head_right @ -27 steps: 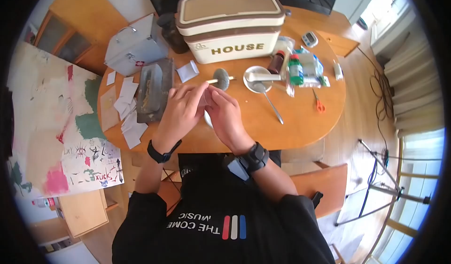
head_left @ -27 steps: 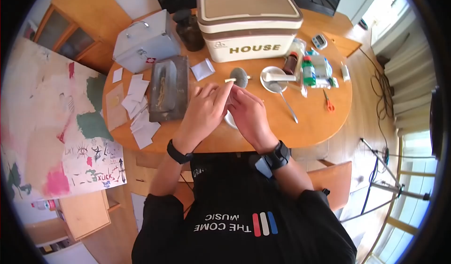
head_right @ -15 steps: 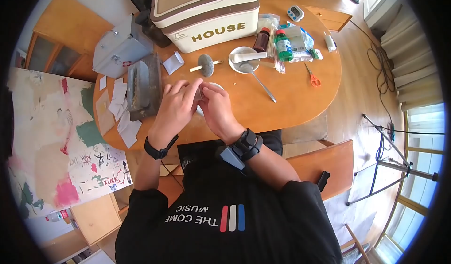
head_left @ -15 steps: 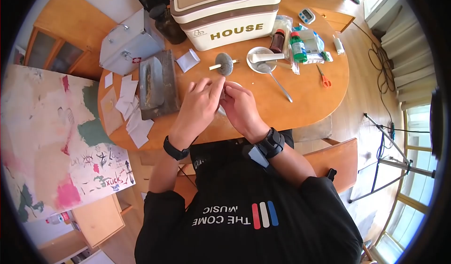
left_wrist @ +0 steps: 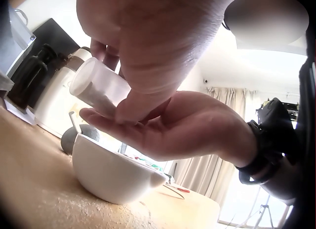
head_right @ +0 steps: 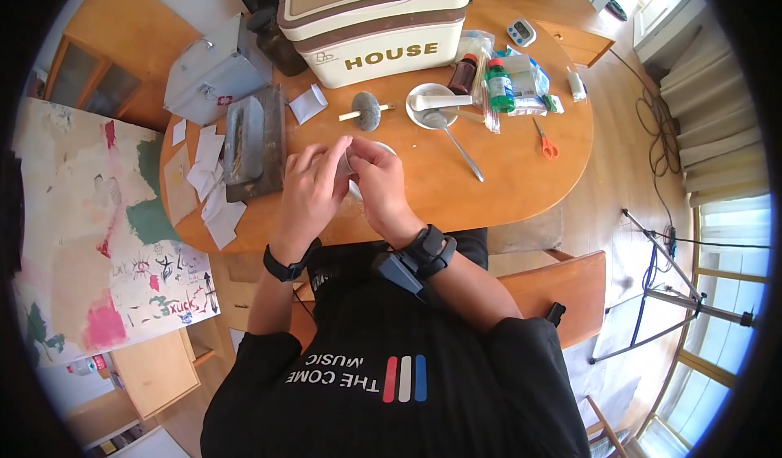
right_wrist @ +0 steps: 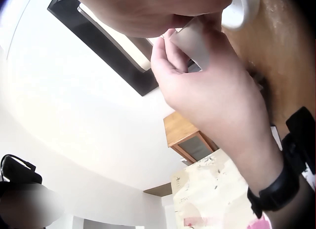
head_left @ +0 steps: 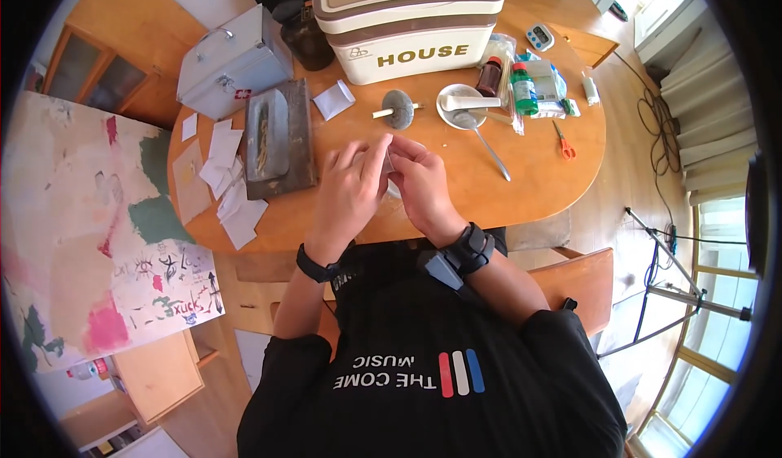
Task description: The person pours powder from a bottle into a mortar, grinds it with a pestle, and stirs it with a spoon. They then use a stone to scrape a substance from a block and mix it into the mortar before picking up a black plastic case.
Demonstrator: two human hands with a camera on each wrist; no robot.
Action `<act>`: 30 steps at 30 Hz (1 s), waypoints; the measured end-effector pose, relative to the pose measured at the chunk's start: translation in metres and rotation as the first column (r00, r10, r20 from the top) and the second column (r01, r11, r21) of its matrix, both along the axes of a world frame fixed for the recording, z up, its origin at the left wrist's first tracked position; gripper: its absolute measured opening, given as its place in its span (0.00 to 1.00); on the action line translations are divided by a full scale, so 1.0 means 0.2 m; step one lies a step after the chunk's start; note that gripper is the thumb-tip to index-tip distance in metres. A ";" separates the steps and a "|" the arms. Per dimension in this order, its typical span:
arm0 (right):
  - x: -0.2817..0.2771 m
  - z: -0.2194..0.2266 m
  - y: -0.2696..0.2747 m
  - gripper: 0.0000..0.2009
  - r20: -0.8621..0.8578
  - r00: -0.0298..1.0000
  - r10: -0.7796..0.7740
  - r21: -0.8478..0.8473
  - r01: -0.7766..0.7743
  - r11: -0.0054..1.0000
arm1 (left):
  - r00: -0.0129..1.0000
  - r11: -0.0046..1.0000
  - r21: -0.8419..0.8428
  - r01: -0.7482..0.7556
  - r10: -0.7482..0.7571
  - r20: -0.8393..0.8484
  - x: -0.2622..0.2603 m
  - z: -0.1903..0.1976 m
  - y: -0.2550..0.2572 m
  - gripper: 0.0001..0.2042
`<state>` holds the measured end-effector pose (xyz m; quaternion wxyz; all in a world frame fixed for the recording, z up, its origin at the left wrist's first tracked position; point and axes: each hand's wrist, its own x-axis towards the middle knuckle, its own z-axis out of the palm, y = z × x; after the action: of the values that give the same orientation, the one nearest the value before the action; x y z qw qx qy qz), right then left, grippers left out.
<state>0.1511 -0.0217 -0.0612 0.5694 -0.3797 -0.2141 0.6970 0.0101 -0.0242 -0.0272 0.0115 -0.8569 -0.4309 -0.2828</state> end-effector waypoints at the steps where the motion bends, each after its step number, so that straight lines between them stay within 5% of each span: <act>1: -0.01 0.00 0.00 0.20 0.026 1.000 -0.009 0.006 0.009 1.000 | 1.000 1.000 -0.004 -0.006 0.006 0.026 0.00 -0.01 -0.01 0.36; 7: -0.06 -0.05 0.00 0.19 0.260 0.961 -0.091 0.096 0.068 0.993 | 0.982 0.997 -0.001 -0.074 0.073 0.175 -0.01 -0.07 -0.05 0.36; 13: -0.07 -0.05 -0.01 0.16 0.555 0.799 -0.230 0.344 0.031 0.939 | 0.954 0.991 0.024 -0.132 0.120 0.276 0.00 -0.12 -0.07 0.36; 20: -0.10 -0.05 -0.02 0.14 0.600 0.731 -0.325 0.474 0.002 0.880 | 0.901 0.990 0.017 -0.141 0.121 0.416 0.01 -0.16 -0.09 0.34; 23: -0.08 -0.01 -0.03 0.14 0.654 0.714 -0.250 0.425 -0.072 0.902 | 0.874 0.988 -0.050 -0.143 0.150 0.462 0.01 -0.17 -0.11 0.34; 27: -0.06 -0.05 -0.01 0.14 0.423 0.890 -0.168 0.355 0.007 0.935 | 0.833 0.984 -0.094 -0.154 0.180 0.524 -0.01 -0.18 -0.13 0.32; 30: 0.00 0.05 -0.02 0.17 0.142 0.988 -0.053 0.147 0.032 0.989 | 0.798 0.975 -0.151 -0.164 0.221 0.560 -0.03 -0.18 -0.15 0.31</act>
<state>0.1510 -0.0256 -0.0511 0.5931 -0.3918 -0.2967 0.6377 0.0036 -0.0536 -0.0635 -0.1310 -0.6831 -0.5119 -0.5041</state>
